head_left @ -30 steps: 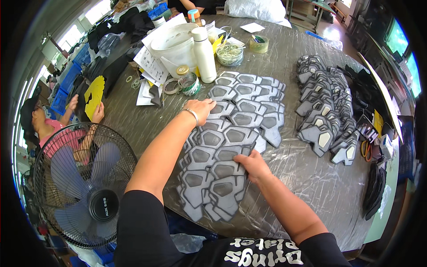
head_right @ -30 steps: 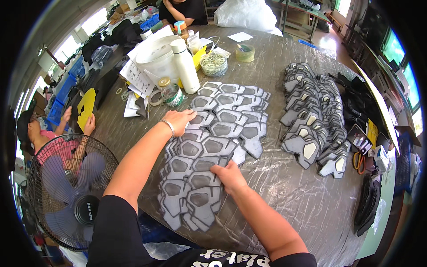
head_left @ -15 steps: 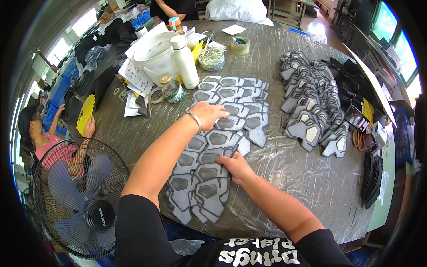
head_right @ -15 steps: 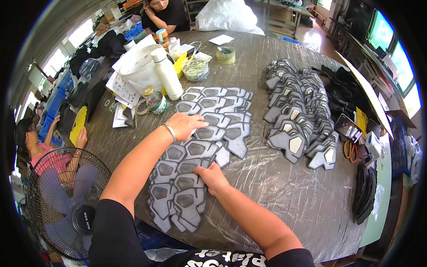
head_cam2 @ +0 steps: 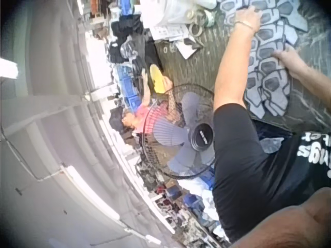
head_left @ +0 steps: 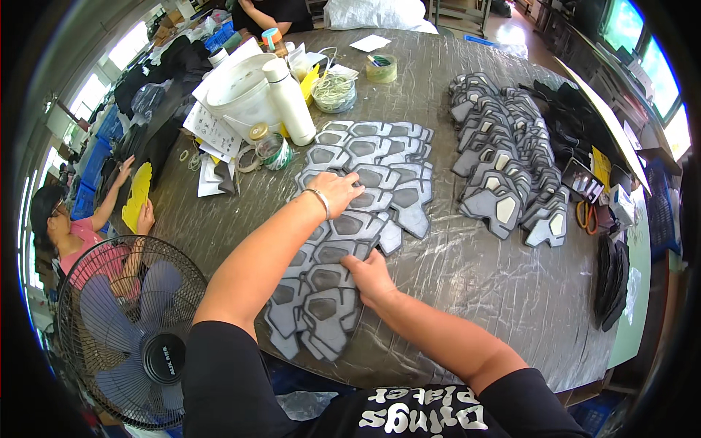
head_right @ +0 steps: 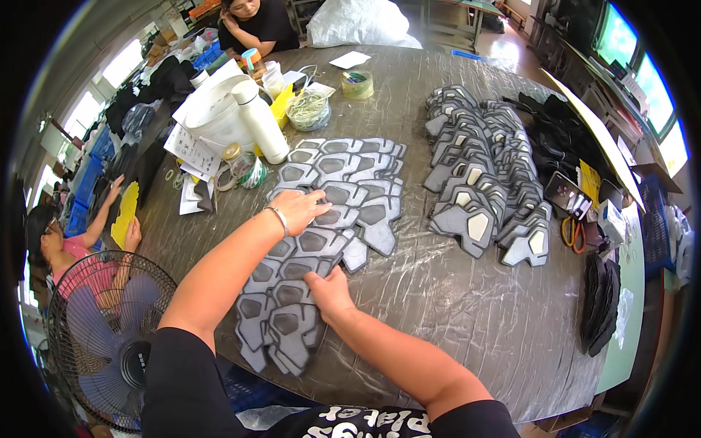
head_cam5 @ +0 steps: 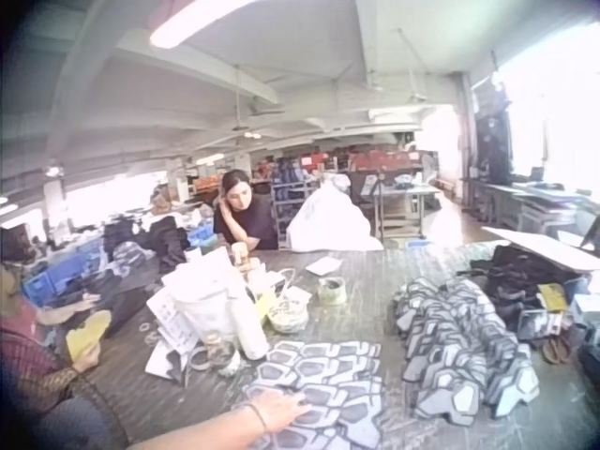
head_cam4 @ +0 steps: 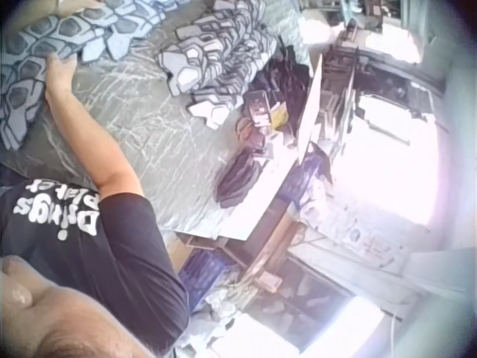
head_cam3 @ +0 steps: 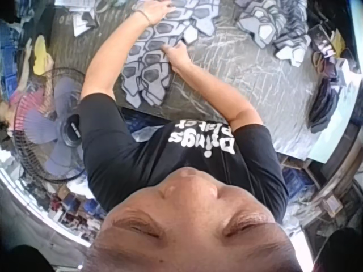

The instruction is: The person applies adhesive to several gray and black shoe components using a white applicator, then reaches into a bag for more small white pieces and continues applying them to the components on the table.

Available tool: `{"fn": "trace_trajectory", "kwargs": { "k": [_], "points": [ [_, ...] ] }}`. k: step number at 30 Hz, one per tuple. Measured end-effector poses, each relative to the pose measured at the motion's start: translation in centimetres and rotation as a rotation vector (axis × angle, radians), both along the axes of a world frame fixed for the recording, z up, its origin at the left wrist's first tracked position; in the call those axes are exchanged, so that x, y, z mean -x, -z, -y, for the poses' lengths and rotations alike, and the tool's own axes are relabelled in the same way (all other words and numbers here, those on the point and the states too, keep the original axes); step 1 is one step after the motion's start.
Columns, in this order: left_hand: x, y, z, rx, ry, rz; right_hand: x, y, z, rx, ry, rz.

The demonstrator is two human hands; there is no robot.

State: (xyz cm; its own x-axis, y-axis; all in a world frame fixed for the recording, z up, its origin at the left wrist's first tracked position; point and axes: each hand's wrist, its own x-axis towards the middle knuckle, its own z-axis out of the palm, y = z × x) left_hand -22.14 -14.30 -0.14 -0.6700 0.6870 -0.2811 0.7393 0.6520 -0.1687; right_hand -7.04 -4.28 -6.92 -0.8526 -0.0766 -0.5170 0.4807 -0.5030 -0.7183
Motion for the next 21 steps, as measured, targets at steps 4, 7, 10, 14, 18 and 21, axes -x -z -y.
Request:
{"fn": "trace_trajectory", "kwargs": {
  "k": [4,7,10,14,18,21],
  "points": [
    [0.1,-0.2,-0.3,0.066,-0.013,0.000,-0.5,-0.4,0.3,-0.040,0.045,-0.007],
    [0.0,0.9,0.5,0.044,0.001,-0.039,-0.4,-0.8,-1.5,-0.039,-0.063,0.033],
    [-0.2,1.1,0.3,0.032,-0.010,-0.061,-0.6,-1.8,-2.7,0.000,-0.116,0.061],
    [0.1,0.0,-1.0,0.077,-0.024,-0.007,-0.9,-0.9,-0.5,-0.353,-0.068,0.017],
    [0.1,0.6,-0.2,0.051,0.011,-0.029,-3.6,0.8,-0.3,-0.181,-0.042,0.014],
    [0.2,0.7,0.4,0.030,-0.014,-0.035,-4.6,-0.1,-0.2,-0.250,-0.081,0.048]
  ]
}}
